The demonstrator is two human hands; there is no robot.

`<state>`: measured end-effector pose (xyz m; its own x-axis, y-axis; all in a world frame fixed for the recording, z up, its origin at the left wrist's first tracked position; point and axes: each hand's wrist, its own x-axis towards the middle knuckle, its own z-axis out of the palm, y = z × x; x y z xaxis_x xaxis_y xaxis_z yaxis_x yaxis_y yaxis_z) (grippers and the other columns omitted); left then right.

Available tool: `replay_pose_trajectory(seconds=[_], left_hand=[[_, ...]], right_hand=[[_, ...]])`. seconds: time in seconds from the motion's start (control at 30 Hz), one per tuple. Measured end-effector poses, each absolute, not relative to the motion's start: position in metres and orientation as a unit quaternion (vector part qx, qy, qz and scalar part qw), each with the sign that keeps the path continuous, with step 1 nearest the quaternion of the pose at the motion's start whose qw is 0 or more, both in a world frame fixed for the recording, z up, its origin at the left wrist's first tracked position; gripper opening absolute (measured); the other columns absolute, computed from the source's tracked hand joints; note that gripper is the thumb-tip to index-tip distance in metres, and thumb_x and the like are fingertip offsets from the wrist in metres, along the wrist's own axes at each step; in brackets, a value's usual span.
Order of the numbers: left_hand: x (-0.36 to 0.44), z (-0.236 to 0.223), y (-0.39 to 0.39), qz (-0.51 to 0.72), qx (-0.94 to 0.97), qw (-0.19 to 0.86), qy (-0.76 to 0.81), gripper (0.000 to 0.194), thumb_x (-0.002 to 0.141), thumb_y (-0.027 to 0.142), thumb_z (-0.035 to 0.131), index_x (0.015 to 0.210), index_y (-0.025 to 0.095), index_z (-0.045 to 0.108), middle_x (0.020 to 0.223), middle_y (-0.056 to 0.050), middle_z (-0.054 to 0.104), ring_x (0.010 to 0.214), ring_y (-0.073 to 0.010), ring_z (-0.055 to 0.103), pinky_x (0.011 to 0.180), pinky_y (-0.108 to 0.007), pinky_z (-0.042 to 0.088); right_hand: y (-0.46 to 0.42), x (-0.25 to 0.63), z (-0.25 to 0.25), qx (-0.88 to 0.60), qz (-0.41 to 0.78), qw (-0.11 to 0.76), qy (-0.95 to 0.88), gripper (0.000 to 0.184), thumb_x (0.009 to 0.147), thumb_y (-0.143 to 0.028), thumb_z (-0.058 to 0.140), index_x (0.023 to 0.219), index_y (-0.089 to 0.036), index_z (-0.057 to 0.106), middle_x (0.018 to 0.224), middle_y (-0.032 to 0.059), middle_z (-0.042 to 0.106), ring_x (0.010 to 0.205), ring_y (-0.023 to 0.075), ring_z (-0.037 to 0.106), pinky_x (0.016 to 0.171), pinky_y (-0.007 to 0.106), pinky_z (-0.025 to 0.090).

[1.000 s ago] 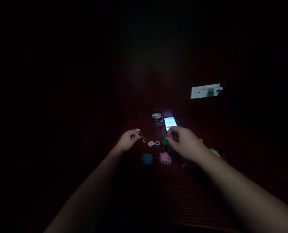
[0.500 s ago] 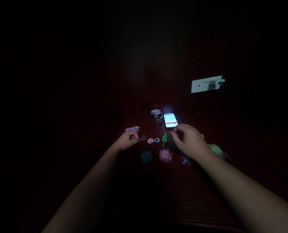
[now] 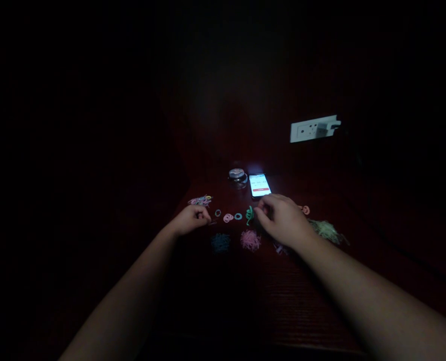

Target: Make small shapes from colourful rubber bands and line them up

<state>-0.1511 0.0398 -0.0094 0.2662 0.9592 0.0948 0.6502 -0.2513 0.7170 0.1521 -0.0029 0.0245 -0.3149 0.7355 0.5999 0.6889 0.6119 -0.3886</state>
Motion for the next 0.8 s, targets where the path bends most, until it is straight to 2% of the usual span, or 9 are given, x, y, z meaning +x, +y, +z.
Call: replay_pose_trajectory(seconds=[0.13, 0.27, 0.33, 0.43, 0.6, 0.8], left_hand=[[-0.145, -0.002, 0.036, 0.295, 0.757, 0.254, 0.525, 0.008, 0.072, 0.022, 0.062, 0.073, 0.014, 0.063, 0.059, 0.003, 0.052, 0.052, -0.008, 0.044, 0.049, -0.02, 0.031], [-0.123, 0.011, 0.025, 0.33, 0.797, 0.162, 0.479, 0.01, 0.077, 0.025, 0.061, 0.073, 0.015, 0.061, 0.061, 0.002, 0.053, 0.056, -0.009, 0.046, 0.054, -0.021, 0.035], [-0.107, 0.017, 0.017, 0.329, 0.814, 0.129, 0.46, 0.012, 0.078, 0.027, 0.061, 0.075, 0.016, 0.062, 0.063, 0.001, 0.056, 0.057, -0.0092, 0.047, 0.055, -0.022, 0.036], [-0.086, 0.025, 0.006, 0.312, 0.841, 0.133, 0.42, 0.01, 0.079, 0.025, 0.06, 0.078, 0.016, 0.063, 0.068, 0.0, 0.059, 0.057, -0.0091, 0.049, 0.056, -0.022, 0.037], [-0.072, 0.029, -0.002, 0.282, 0.872, 0.151, 0.371, 0.008, 0.079, 0.022, 0.06, 0.08, 0.017, 0.067, 0.08, -0.003, 0.064, 0.065, -0.0106, 0.054, 0.062, -0.023, 0.042], [-0.073, 0.028, -0.001, 0.283, 0.877, 0.162, 0.354, 0.009, 0.078, 0.023, 0.06, 0.078, 0.017, 0.067, 0.076, -0.001, 0.063, 0.062, -0.0091, 0.053, 0.059, -0.022, 0.043]], right_hand=[[-0.003, 0.151, 0.023, -0.436, 0.041, 0.383, -0.814, 0.015, 0.084, -0.028, 0.054, 0.074, -0.02, 0.061, 0.072, 0.0031, 0.063, 0.066, 0.0173, 0.057, 0.064, 0.03, 0.042], [-0.004, 0.147, 0.021, -0.405, 0.058, 0.377, -0.831, 0.01, 0.084, -0.026, 0.056, 0.086, -0.02, 0.063, 0.076, 0.0033, 0.062, 0.069, 0.0173, 0.057, 0.067, 0.031, 0.045], [-0.005, 0.145, 0.019, -0.382, 0.07, 0.377, -0.841, 0.016, 0.084, -0.025, 0.059, 0.099, -0.02, 0.064, 0.082, 0.004, 0.063, 0.076, 0.0182, 0.059, 0.072, 0.033, 0.046], [-0.006, 0.142, 0.018, -0.344, 0.085, 0.38, -0.855, 0.026, 0.084, -0.025, 0.061, 0.11, -0.022, 0.062, 0.091, 0.0051, 0.065, 0.086, 0.0194, 0.06, 0.079, 0.034, 0.047], [-0.007, 0.142, 0.018, -0.317, 0.085, 0.353, -0.876, 0.012, 0.087, -0.024, 0.059, 0.094, -0.021, 0.068, 0.085, 0.0046, 0.066, 0.083, 0.0183, 0.06, 0.079, 0.034, 0.045], [-0.008, 0.144, 0.022, -0.318, 0.073, 0.321, -0.889, 0.01, 0.086, -0.023, 0.059, 0.082, -0.02, 0.067, 0.077, 0.0031, 0.064, 0.079, 0.0179, 0.058, 0.077, 0.033, 0.042]])
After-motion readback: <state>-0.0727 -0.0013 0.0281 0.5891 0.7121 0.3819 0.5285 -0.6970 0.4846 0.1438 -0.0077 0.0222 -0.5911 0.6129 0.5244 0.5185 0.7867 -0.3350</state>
